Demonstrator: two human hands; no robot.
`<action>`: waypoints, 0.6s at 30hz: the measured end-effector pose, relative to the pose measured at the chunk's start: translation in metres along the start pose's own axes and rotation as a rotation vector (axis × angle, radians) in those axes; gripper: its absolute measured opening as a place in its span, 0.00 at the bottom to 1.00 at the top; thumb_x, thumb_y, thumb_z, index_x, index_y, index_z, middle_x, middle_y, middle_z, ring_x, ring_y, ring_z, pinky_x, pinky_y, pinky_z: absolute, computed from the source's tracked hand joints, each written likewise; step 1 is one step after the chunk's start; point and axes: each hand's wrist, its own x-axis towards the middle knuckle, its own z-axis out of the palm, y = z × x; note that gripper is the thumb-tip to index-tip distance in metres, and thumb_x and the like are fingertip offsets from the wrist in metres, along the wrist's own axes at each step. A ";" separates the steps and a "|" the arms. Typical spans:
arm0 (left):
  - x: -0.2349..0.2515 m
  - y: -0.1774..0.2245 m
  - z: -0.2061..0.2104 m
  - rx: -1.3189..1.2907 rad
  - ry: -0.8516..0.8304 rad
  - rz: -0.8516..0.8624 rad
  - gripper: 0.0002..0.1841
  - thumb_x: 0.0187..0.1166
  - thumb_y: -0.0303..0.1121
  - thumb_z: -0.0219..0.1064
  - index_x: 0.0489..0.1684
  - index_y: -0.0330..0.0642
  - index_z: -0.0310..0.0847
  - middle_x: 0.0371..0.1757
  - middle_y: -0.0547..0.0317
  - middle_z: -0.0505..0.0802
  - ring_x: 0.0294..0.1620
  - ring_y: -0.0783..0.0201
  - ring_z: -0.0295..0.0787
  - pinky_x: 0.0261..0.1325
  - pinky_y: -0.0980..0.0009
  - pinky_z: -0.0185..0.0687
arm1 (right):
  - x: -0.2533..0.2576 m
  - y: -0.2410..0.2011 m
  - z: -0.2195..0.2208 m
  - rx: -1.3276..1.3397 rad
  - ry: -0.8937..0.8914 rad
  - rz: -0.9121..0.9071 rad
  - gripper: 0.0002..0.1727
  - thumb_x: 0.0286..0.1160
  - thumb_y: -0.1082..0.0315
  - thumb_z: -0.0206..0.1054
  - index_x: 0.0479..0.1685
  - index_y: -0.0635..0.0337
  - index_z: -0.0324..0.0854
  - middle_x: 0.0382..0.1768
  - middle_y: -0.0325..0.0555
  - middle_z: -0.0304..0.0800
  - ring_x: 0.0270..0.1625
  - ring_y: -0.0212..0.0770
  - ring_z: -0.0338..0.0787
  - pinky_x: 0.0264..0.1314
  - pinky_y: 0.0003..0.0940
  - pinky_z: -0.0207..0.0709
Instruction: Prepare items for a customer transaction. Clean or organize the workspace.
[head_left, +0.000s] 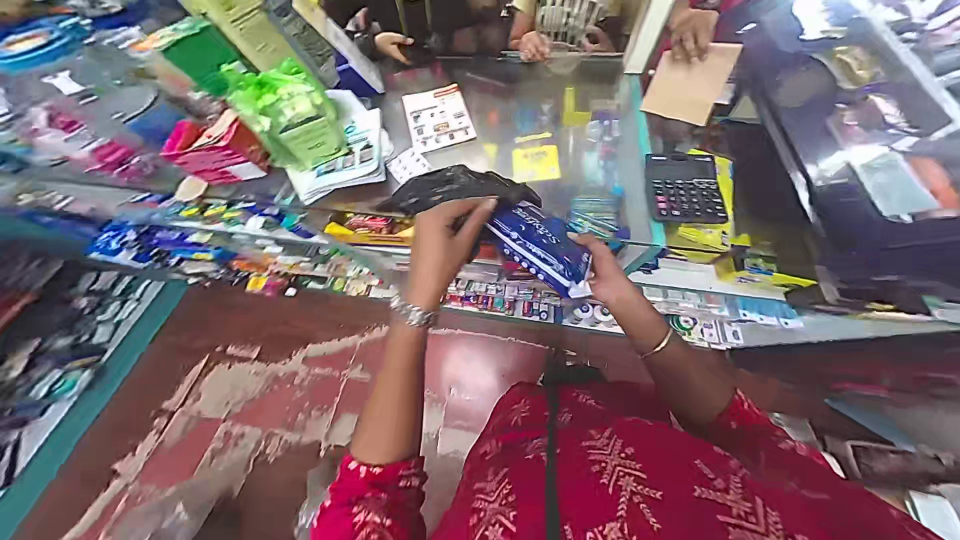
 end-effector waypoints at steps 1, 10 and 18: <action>0.001 0.006 0.004 0.087 -0.047 0.017 0.13 0.86 0.36 0.65 0.55 0.39 0.92 0.48 0.46 0.95 0.45 0.53 0.93 0.53 0.53 0.87 | -0.001 -0.001 0.003 -0.030 -0.016 0.012 0.13 0.87 0.55 0.56 0.38 0.50 0.80 0.22 0.35 0.83 0.17 0.25 0.76 0.17 0.19 0.71; -0.005 0.062 0.044 0.243 -0.416 0.206 0.15 0.86 0.36 0.62 0.57 0.42 0.93 0.41 0.44 0.93 0.35 0.46 0.92 0.36 0.49 0.85 | 0.009 -0.007 0.032 0.149 -0.068 -0.027 0.25 0.91 0.46 0.40 0.34 0.47 0.76 0.16 0.32 0.77 0.11 0.23 0.70 0.12 0.18 0.65; 0.034 -0.004 0.084 0.369 0.025 0.090 0.17 0.78 0.24 0.68 0.64 0.45 0.89 0.47 0.40 0.90 0.25 0.46 0.89 0.24 0.50 0.84 | 0.030 -0.067 0.071 0.157 -0.013 -0.397 0.17 0.91 0.50 0.51 0.32 0.47 0.72 0.11 0.28 0.65 0.07 0.21 0.56 0.09 0.15 0.51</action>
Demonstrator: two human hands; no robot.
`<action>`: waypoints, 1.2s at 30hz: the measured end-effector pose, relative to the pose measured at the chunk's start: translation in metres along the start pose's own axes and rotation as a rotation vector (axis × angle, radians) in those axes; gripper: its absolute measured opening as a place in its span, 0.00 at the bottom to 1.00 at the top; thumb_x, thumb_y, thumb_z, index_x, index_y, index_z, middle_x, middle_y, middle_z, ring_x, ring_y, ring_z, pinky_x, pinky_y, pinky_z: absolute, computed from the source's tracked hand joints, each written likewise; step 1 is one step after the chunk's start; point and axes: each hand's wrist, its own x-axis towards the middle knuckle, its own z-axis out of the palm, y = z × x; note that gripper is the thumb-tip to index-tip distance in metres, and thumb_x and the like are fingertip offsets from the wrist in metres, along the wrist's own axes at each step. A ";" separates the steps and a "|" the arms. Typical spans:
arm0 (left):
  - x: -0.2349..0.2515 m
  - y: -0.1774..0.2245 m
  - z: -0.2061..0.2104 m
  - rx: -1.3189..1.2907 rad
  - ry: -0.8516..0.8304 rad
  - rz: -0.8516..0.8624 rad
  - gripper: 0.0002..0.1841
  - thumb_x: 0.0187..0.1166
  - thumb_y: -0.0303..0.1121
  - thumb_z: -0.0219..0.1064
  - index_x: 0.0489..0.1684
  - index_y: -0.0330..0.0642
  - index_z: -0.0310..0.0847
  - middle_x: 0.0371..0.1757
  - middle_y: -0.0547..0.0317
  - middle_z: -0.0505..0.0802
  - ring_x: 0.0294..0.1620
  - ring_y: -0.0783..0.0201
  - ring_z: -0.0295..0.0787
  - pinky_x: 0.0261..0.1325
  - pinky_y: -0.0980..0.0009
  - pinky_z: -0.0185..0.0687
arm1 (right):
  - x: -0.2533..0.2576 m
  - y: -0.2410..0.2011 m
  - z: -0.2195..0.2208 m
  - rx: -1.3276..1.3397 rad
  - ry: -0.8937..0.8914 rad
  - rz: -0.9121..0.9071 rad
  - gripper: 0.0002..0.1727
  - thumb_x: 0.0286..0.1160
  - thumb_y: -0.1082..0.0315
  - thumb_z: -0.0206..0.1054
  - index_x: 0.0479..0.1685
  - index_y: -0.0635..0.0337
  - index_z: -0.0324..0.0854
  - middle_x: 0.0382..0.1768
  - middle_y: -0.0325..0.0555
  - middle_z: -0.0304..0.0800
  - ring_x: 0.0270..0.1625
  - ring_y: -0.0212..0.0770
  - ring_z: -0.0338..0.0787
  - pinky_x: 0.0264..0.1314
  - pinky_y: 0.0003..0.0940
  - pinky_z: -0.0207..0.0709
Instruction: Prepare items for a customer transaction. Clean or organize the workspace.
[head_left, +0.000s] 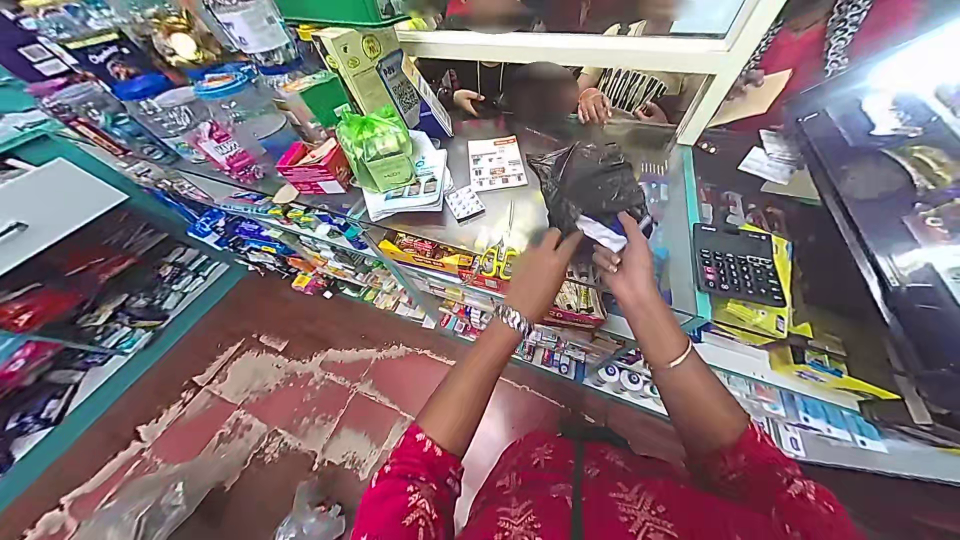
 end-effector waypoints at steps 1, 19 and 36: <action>0.014 -0.009 0.002 0.004 -0.023 -0.054 0.19 0.80 0.25 0.67 0.68 0.46 0.86 0.50 0.40 0.90 0.26 0.45 0.89 0.26 0.48 0.85 | 0.013 -0.009 0.000 -0.116 -0.011 -0.030 0.13 0.89 0.51 0.56 0.38 0.47 0.71 0.13 0.29 0.66 0.08 0.21 0.55 0.10 0.15 0.51; 0.118 -0.099 0.011 0.114 -0.372 -0.544 0.25 0.89 0.45 0.59 0.75 0.35 0.77 0.75 0.37 0.82 0.65 0.38 0.87 0.67 0.39 0.79 | 0.191 -0.063 -0.030 -0.903 -0.008 -0.023 0.19 0.90 0.51 0.57 0.42 0.59 0.74 0.17 0.34 0.64 0.13 0.27 0.59 0.15 0.23 0.56; 0.017 -0.214 -0.001 0.229 -0.031 -0.185 0.19 0.80 0.42 0.66 0.58 0.39 0.90 0.63 0.44 0.92 0.34 0.45 0.96 0.29 0.44 0.87 | 0.046 0.024 -0.041 -0.631 -0.361 -0.169 0.35 0.94 0.45 0.31 0.41 0.54 0.84 0.17 0.14 0.79 0.19 0.11 0.74 0.23 0.11 0.68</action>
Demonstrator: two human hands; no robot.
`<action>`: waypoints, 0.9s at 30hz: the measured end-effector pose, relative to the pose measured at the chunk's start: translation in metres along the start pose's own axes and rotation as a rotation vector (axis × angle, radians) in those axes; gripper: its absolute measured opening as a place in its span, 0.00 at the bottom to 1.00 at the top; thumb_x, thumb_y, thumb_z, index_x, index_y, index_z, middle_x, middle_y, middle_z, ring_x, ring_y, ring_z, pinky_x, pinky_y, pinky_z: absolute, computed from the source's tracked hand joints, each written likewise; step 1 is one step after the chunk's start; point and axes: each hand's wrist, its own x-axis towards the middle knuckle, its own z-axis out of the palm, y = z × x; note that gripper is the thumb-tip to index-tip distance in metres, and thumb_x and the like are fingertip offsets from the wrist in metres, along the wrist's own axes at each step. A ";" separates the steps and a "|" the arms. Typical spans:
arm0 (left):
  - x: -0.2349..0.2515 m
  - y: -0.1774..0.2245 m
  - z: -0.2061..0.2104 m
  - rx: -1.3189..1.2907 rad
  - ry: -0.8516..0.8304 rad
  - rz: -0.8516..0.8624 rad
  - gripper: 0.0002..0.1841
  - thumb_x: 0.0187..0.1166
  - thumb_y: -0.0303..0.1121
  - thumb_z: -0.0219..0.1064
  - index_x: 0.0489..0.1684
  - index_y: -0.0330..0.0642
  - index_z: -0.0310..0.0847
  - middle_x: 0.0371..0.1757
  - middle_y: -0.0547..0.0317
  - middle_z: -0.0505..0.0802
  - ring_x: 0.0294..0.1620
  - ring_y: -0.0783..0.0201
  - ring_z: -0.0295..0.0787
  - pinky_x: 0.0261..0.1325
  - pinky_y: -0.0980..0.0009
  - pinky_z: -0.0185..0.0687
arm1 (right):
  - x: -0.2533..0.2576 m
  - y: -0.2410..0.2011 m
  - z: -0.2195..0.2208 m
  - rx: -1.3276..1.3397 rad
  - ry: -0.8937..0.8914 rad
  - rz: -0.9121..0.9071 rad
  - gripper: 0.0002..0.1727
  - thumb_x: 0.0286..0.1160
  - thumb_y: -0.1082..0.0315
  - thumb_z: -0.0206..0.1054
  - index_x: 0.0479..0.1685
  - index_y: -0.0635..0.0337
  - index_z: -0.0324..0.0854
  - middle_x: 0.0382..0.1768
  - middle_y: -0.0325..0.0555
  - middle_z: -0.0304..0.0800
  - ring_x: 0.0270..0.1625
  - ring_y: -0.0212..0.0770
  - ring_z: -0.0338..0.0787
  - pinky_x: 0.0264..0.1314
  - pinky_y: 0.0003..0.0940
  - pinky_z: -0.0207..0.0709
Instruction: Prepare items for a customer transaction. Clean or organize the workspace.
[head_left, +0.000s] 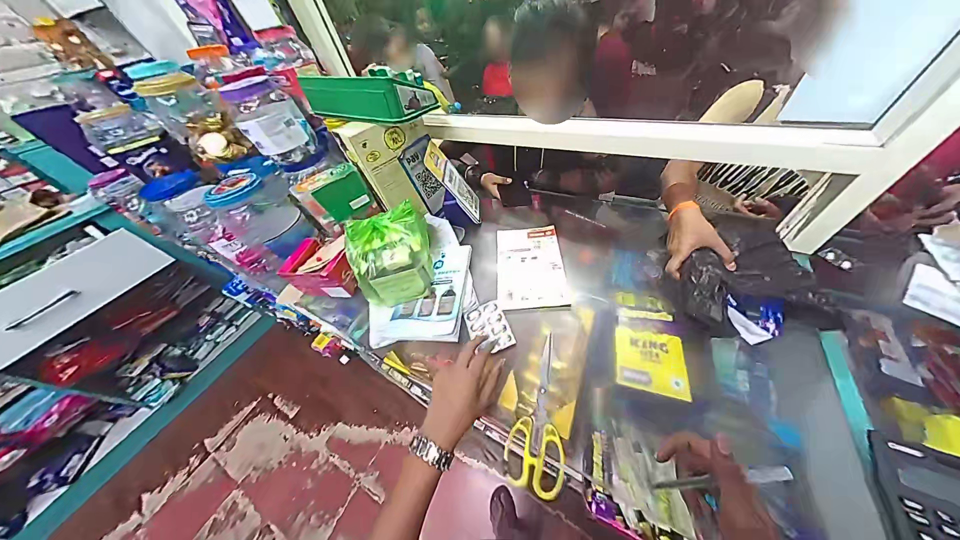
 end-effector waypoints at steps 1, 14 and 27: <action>0.001 -0.007 0.006 -0.024 0.088 0.088 0.17 0.79 0.41 0.65 0.53 0.39 0.92 0.55 0.45 0.95 0.32 0.49 0.96 0.27 0.49 0.87 | -0.001 0.011 0.009 0.036 0.038 -0.016 0.34 0.92 0.39 0.35 0.41 0.48 0.86 0.19 0.13 0.82 0.20 0.10 0.76 0.25 0.11 0.69; -0.004 -0.029 0.027 -0.481 0.350 0.296 0.07 0.85 0.36 0.59 0.49 0.47 0.80 0.30 0.60 0.84 0.28 0.66 0.81 0.38 0.80 0.79 | 0.011 0.018 0.035 -0.077 0.490 -0.115 0.37 0.83 0.27 0.30 0.44 0.26 0.90 0.29 0.11 0.92 0.27 0.11 0.85 0.29 0.11 0.77; 0.001 -0.027 0.024 -0.652 0.264 0.167 0.13 0.85 0.26 0.57 0.62 0.51 0.77 0.80 0.70 0.73 0.87 0.78 0.60 0.86 0.75 0.60 | 0.015 0.019 0.035 -0.069 0.515 -0.108 0.34 0.88 0.32 0.36 0.43 0.33 0.90 0.30 0.14 0.93 0.27 0.12 0.86 0.27 0.11 0.77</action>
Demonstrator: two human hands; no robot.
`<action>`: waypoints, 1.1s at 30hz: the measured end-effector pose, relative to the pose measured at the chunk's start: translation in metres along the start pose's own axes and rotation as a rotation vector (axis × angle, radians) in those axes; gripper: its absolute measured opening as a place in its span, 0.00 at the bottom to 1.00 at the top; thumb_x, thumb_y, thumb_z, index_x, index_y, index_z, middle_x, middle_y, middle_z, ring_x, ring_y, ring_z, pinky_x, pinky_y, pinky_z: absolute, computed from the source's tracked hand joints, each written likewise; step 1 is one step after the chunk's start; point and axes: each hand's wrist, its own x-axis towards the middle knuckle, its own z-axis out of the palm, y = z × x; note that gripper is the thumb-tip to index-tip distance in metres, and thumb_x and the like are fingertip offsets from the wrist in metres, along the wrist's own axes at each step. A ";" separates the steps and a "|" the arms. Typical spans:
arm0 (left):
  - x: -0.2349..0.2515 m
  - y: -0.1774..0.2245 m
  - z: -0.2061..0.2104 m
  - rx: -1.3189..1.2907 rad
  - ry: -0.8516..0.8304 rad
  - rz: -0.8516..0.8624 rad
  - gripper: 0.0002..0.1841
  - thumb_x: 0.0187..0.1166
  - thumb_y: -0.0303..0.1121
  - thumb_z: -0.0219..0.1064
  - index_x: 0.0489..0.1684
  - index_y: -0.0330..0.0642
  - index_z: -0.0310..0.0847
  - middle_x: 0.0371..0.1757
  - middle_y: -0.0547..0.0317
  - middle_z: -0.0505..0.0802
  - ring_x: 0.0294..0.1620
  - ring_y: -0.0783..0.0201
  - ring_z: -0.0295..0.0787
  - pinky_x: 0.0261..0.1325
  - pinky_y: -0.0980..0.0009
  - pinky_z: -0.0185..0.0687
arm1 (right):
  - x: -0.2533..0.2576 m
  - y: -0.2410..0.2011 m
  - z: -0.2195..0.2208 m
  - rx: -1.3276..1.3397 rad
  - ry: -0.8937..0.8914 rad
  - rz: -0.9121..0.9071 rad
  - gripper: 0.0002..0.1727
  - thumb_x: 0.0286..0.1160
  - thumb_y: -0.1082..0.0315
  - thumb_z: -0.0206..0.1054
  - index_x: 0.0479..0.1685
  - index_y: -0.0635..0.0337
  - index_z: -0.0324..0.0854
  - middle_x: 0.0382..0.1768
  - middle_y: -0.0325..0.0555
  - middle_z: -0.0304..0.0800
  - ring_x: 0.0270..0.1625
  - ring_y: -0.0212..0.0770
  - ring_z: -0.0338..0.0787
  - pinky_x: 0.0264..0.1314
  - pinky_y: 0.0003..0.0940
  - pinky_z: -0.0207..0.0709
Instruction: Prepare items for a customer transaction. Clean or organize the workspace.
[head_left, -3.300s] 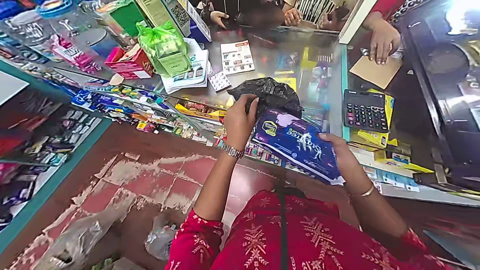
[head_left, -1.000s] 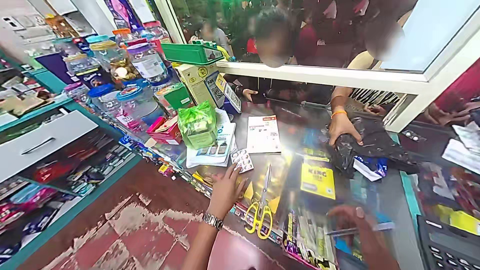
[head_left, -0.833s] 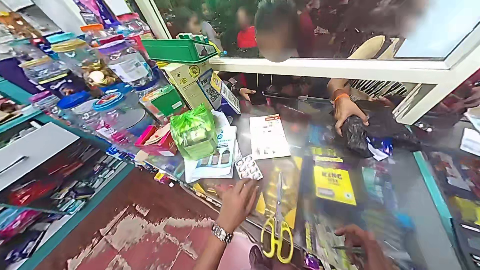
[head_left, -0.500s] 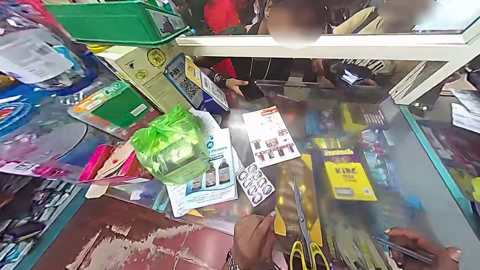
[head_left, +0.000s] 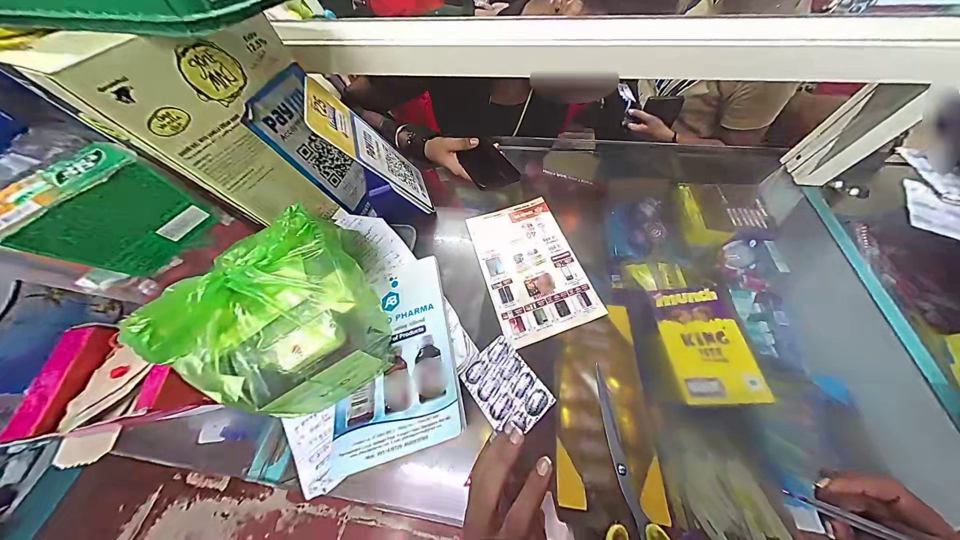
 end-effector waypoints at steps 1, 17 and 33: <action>-0.001 0.000 0.000 0.013 -0.002 -0.005 0.13 0.86 0.26 0.57 0.62 0.52 0.77 0.81 0.71 0.73 0.88 0.78 0.59 0.87 0.75 0.59 | 0.000 -0.002 0.001 -0.004 0.009 0.011 0.34 0.88 0.33 0.35 0.43 0.33 0.90 0.30 0.13 0.93 0.27 0.12 0.86 0.27 0.11 0.77; 0.000 0.002 -0.002 0.073 0.035 0.031 0.11 0.89 0.29 0.54 0.62 0.52 0.76 0.83 0.72 0.71 0.89 0.75 0.57 0.88 0.73 0.58 | -0.004 -0.003 -0.001 0.051 0.011 -0.017 0.34 0.87 0.31 0.36 0.41 0.32 0.90 0.31 0.15 0.93 0.28 0.14 0.87 0.28 0.12 0.77; 0.002 -0.002 0.001 0.123 0.061 0.097 0.11 0.88 0.27 0.48 0.58 0.41 0.73 0.70 0.55 0.80 0.84 0.69 0.66 0.87 0.74 0.55 | -0.003 -0.005 0.003 0.105 0.155 -0.058 0.41 0.87 0.32 0.26 0.32 0.32 0.89 0.22 0.17 0.92 0.22 0.15 0.85 0.25 0.13 0.76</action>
